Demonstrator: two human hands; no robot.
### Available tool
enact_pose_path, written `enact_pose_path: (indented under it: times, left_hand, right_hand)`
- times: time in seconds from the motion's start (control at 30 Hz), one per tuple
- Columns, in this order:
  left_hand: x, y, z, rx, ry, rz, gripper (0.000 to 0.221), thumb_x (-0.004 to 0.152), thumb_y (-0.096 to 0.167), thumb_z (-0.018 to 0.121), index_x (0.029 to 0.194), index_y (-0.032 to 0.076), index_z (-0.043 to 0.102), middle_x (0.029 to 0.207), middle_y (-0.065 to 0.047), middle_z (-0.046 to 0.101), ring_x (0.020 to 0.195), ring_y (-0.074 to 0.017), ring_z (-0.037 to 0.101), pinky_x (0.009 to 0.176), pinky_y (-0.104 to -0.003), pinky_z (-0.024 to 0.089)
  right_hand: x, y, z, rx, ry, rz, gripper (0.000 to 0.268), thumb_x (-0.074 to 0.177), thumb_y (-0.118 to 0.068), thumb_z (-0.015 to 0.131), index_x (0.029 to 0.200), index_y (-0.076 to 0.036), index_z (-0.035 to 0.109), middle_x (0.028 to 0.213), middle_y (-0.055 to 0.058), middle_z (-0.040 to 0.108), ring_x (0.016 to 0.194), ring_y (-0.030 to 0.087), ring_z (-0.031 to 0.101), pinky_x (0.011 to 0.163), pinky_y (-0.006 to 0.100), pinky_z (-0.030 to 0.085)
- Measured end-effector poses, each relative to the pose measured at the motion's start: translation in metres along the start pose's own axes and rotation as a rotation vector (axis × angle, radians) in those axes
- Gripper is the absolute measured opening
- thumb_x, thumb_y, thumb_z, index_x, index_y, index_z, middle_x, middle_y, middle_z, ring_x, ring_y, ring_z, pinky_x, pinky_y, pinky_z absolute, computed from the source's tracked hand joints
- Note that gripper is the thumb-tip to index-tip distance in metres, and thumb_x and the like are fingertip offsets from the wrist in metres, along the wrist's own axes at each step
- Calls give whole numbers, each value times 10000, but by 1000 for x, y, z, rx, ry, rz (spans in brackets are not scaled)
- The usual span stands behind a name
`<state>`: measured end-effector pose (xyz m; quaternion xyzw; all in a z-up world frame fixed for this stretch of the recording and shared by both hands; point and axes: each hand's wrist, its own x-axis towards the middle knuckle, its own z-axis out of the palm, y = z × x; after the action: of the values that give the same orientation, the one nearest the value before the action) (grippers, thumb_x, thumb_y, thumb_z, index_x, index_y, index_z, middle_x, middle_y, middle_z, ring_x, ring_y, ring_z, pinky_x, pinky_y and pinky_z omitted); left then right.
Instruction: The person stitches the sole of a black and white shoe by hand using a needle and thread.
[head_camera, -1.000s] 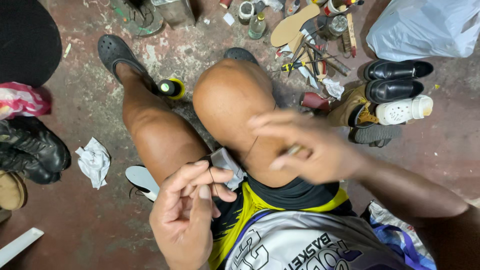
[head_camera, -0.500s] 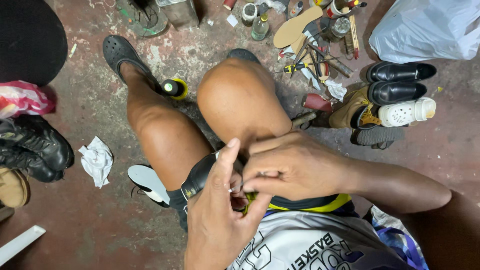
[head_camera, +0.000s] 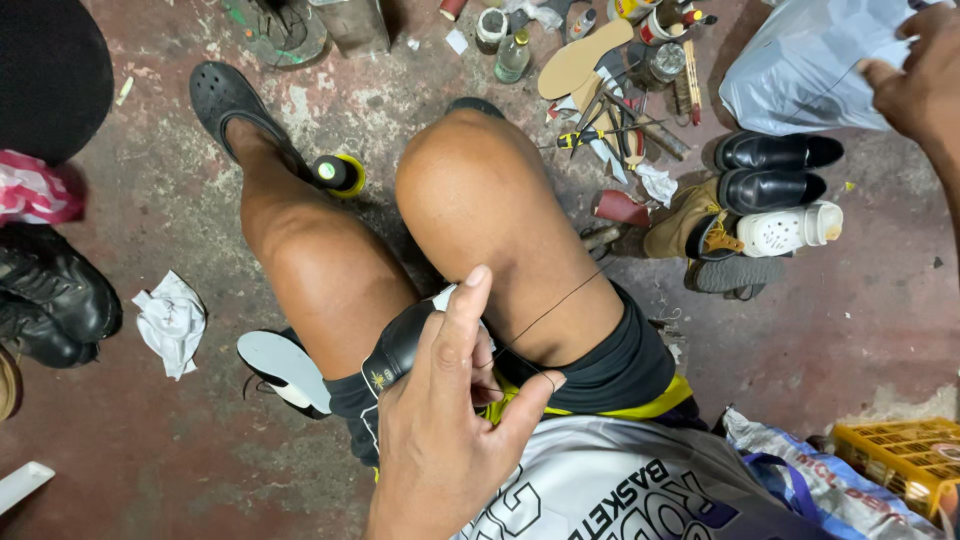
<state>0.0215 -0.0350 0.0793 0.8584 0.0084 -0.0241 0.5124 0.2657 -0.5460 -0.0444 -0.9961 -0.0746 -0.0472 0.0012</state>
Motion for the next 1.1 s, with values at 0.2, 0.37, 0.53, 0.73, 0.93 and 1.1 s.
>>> enact_pose_path:
  times: [0.2,0.37,0.53,0.73,0.93,1.1]
  left_hand:
    - [5,6,2,-16,62,6,962,782,235,907,1534,40,341,1187,-83,650,631,-91,624,518,-234,523]
    - [2,6,3,-52,78,-29,930,790,206,894,1528,32,357,1225,-89,653,636,-97,619,536,-225,537]
    - [-31,-13,2,16,385,52,330,854,-29,684,1167,64,633,1256,-182,581,857,-199,708,730,-266,601]
    - [-54,-74,-16,-358,433,-406,198,960,-29,504,946,-4,700,1091,-119,712,740,-113,653,580,-263,528]
    - [-55,-95,21,-399,129,-363,114,914,69,601,859,-19,646,693,-13,648,577,-71,645,530,-254,519]
    - [-84,-127,31,-370,471,-265,357,956,46,712,725,51,441,667,15,412,652,-60,367,580,-263,312]
  right_hand:
    - [-54,-126,-31,647,-367,-253,242,1158,-65,361,1148,-53,603,1095,95,646,944,188,649,837,324,559]
    - [-121,-276,-82,616,-591,-493,353,959,-138,586,1309,-91,604,1202,121,680,1086,290,665,930,461,529]
    - [-112,-308,-108,1146,-577,-448,407,1006,-130,545,1401,-35,551,1083,94,628,1033,223,631,919,394,516]
    - [-93,-318,-110,1429,-802,-207,606,871,-118,696,1450,-85,520,867,-23,545,757,81,511,685,241,444]
    - [-100,-358,-101,1073,-752,-290,715,723,-148,908,1375,-145,615,745,-61,505,646,24,463,596,200,433]
    - [-89,-367,-99,1069,-705,-332,640,701,-133,924,1290,-151,674,635,-68,426,564,30,402,569,206,398]
